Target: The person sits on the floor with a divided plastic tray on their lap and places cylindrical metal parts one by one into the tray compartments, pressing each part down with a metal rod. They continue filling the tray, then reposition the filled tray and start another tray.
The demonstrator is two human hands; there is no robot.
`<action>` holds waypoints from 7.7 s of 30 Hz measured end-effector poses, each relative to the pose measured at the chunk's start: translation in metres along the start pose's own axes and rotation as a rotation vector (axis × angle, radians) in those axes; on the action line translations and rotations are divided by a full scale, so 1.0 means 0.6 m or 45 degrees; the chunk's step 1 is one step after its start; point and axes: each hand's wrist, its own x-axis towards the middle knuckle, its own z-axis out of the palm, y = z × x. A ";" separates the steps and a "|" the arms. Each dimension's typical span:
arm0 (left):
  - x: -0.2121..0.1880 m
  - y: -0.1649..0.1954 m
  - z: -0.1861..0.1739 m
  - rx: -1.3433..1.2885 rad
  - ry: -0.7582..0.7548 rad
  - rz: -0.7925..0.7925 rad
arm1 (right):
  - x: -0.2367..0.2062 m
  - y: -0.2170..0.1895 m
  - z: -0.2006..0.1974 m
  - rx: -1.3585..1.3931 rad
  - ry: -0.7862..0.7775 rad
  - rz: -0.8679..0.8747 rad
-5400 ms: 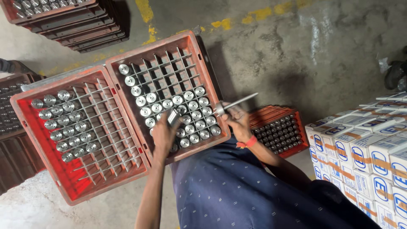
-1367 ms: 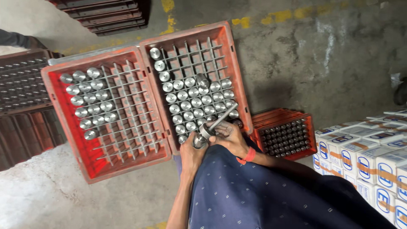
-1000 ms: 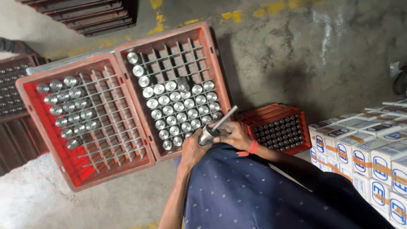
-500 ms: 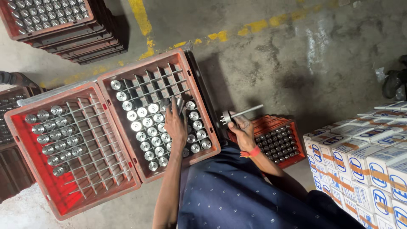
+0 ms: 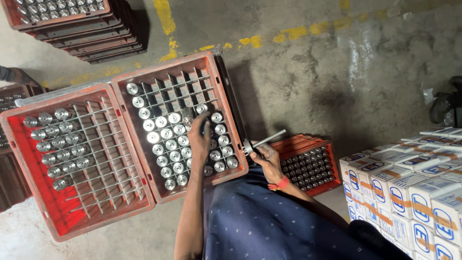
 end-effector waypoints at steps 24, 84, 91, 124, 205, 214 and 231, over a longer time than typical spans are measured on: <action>-0.092 -0.065 -0.263 0.556 0.263 -0.015 | -0.006 0.010 0.047 -0.004 0.024 0.027; 0.026 -0.022 -0.044 0.497 -0.186 0.256 | 0.082 -0.049 0.010 0.071 0.164 -0.334; 0.014 -0.050 -0.042 0.233 -0.172 0.208 | 0.041 -0.019 0.016 0.013 0.192 -0.216; -0.138 -0.054 -0.408 -0.207 0.497 -0.675 | -0.048 0.056 0.240 -0.119 -0.134 0.098; -0.208 0.033 -0.201 0.378 -0.340 -0.424 | -0.054 -0.040 0.238 -0.232 -0.493 0.064; -0.180 0.019 -0.139 0.440 -0.617 -0.351 | -0.019 -0.002 0.133 -0.297 -0.449 -0.049; 0.165 -0.098 -0.128 0.911 -0.299 0.190 | 0.017 0.001 0.016 0.015 0.228 -0.206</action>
